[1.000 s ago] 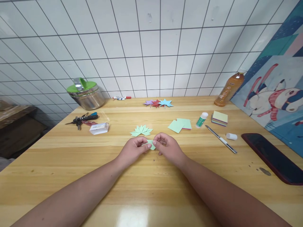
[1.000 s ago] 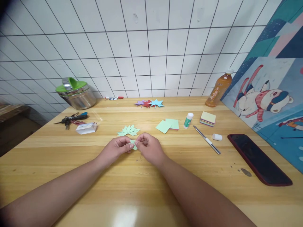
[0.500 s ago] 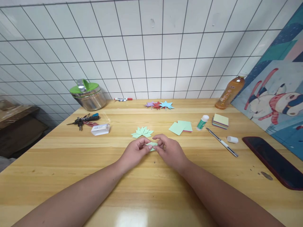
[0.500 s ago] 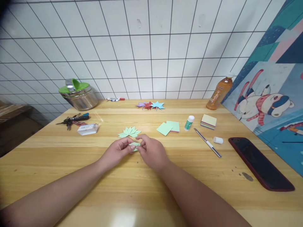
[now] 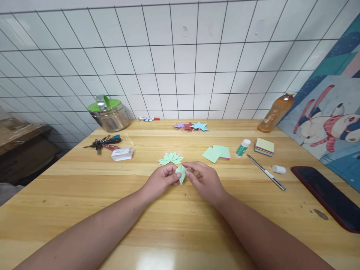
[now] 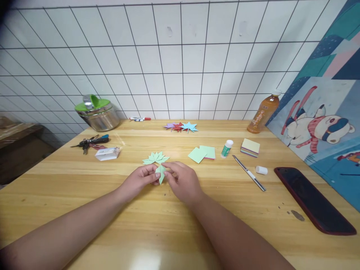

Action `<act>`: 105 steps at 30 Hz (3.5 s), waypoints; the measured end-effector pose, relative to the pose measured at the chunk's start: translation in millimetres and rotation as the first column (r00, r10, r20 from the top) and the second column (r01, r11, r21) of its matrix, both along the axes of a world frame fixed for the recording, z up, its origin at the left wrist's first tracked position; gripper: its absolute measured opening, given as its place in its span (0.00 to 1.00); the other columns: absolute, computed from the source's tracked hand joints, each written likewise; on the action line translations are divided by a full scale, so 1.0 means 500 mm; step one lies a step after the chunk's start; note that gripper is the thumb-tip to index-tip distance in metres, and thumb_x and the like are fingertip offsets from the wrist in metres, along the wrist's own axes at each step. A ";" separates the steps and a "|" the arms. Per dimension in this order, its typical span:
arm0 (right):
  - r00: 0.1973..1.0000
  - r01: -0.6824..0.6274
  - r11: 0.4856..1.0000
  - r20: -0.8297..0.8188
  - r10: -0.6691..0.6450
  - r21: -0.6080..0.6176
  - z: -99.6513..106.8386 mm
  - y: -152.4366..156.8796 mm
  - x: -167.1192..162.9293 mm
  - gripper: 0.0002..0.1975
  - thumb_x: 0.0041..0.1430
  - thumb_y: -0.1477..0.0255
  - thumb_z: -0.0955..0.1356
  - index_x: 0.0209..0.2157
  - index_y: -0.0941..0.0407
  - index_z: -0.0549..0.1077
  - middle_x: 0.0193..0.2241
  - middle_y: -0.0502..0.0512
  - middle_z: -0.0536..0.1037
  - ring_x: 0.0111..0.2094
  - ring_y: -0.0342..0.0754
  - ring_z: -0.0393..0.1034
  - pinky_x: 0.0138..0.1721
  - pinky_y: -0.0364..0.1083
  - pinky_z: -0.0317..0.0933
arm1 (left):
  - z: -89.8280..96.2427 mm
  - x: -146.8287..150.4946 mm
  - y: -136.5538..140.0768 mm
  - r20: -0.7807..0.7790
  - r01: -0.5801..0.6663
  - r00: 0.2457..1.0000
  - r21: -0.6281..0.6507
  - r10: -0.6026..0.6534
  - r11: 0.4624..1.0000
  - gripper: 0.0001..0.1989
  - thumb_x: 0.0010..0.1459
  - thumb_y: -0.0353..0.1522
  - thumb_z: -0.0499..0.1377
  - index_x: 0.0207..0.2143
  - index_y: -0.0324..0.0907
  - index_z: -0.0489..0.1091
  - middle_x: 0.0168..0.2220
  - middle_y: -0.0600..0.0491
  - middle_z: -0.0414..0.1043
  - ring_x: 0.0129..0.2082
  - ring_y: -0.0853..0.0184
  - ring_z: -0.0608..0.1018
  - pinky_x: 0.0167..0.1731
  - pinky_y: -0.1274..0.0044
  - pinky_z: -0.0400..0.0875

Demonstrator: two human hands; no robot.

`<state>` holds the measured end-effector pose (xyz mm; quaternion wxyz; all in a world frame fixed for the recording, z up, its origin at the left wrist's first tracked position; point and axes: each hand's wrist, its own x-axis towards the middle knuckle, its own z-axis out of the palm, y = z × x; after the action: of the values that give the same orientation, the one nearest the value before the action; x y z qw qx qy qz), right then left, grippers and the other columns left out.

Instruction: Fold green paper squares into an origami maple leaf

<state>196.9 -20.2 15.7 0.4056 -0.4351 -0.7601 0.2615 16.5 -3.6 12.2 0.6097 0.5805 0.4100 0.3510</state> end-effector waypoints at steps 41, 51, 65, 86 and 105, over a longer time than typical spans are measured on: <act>0.918 -0.153 0.757 -0.376 -0.130 -0.635 -0.011 0.028 -0.002 0.12 0.47 0.68 0.70 0.34 0.59 0.71 0.22 0.48 0.71 0.22 0.39 0.65 0.26 0.41 0.64 | -0.012 0.004 0.001 -0.065 -0.048 0.997 0.040 0.050 0.998 0.13 0.48 0.40 0.62 0.29 0.38 0.69 0.26 0.56 0.67 0.25 0.72 0.69 0.28 0.79 0.66; 0.954 -0.073 0.847 -0.284 -0.095 -0.527 -0.026 0.022 -0.010 0.09 0.46 0.66 0.68 0.26 0.57 0.69 0.23 0.49 0.70 0.24 0.41 0.63 0.25 0.41 0.62 | -0.001 0.008 -0.005 -0.115 0.001 0.993 0.076 0.008 0.997 0.14 0.48 0.40 0.62 0.28 0.37 0.68 0.24 0.56 0.66 0.25 0.72 0.68 0.26 0.80 0.64; 0.944 -0.123 0.828 -0.321 -0.072 -0.547 -0.016 0.019 -0.015 0.11 0.49 0.64 0.66 0.25 0.58 0.70 0.21 0.49 0.69 0.21 0.40 0.61 0.26 0.41 0.59 | -0.015 0.005 0.001 -0.116 0.013 0.993 0.080 -0.003 0.997 0.13 0.50 0.39 0.60 0.27 0.37 0.68 0.23 0.56 0.67 0.23 0.72 0.68 0.25 0.80 0.64; 0.535 0.843 0.472 -0.305 -0.788 0.258 0.019 0.078 0.150 0.25 0.48 0.70 0.64 0.49 0.55 0.57 0.46 0.59 0.64 0.43 0.49 0.61 0.41 0.49 0.57 | 0.004 -0.035 -0.001 -0.842 0.423 0.306 0.539 0.445 0.729 0.22 0.62 0.40 0.44 0.57 0.49 0.55 0.53 0.47 0.63 0.54 0.57 0.63 0.53 0.59 0.50; 0.172 0.983 0.147 -0.275 -0.946 0.109 -0.005 0.099 0.216 0.27 0.41 0.80 0.60 0.46 0.55 0.52 0.47 0.61 0.61 0.45 0.50 0.62 0.44 0.49 0.58 | 0.009 -0.038 0.002 -0.801 0.423 0.430 0.587 0.417 0.691 0.16 0.60 0.33 0.47 0.50 0.48 0.63 0.49 0.49 0.66 0.53 0.59 0.64 0.55 0.59 0.49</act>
<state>305.0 29.4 13.0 0.5838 -0.7425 -0.3007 -0.1320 -2.6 -2.6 16.6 0.0101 0.8626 0.4931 0.1129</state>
